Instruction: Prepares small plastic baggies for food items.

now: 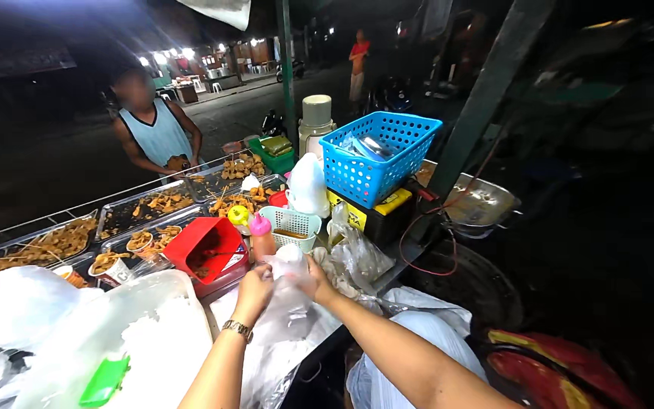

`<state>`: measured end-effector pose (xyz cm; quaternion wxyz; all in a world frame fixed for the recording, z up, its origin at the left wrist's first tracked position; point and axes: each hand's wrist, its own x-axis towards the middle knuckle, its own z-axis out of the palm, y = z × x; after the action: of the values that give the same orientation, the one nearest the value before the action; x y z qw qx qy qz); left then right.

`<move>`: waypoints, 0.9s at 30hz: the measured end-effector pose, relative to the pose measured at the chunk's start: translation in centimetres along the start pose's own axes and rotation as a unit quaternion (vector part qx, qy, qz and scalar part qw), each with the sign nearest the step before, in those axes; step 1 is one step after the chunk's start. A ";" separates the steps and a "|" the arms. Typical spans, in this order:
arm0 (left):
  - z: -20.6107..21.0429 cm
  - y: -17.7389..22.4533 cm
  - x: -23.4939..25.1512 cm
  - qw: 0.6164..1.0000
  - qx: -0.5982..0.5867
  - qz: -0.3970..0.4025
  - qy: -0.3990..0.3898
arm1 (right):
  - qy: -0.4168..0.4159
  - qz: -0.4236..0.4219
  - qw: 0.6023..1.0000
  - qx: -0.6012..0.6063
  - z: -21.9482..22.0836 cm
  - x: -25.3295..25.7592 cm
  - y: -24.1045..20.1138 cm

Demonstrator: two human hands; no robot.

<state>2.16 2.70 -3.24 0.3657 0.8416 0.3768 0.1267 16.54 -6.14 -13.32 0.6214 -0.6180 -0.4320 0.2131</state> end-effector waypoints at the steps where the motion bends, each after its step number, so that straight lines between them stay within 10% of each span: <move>1: -0.8 0.4 -0.2 0.999 0.039 0.005 0.025 | -0.023 0.007 1.000 -0.016 -0.6 0.0 -0.4; 6: -4.1 -0.4 -1.0 0.971 -0.069 0.079 0.213 | -0.059 0.020 0.998 -0.027 -3.7 0.4 -4.0; 10: -4.3 1.2 -2.5 0.920 -0.308 0.224 0.092 | 0.116 -0.213 0.970 -0.023 -4.7 0.1 -7.5; 14: -2.4 2.4 -3.9 0.888 -0.357 0.287 -0.037 | -0.054 -0.160 0.985 0.027 -4.3 -2.1 -11.2; 27: -1.0 1.3 -2.7 0.923 -0.280 0.248 0.093 | -0.020 -0.147 0.987 -0.056 -3.2 -2.8 -11.2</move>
<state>0.51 0.64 -1.40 0.5062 0.7560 0.1381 0.3914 14.63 -11.86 -2.99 0.6014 -0.5772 -0.5420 0.1069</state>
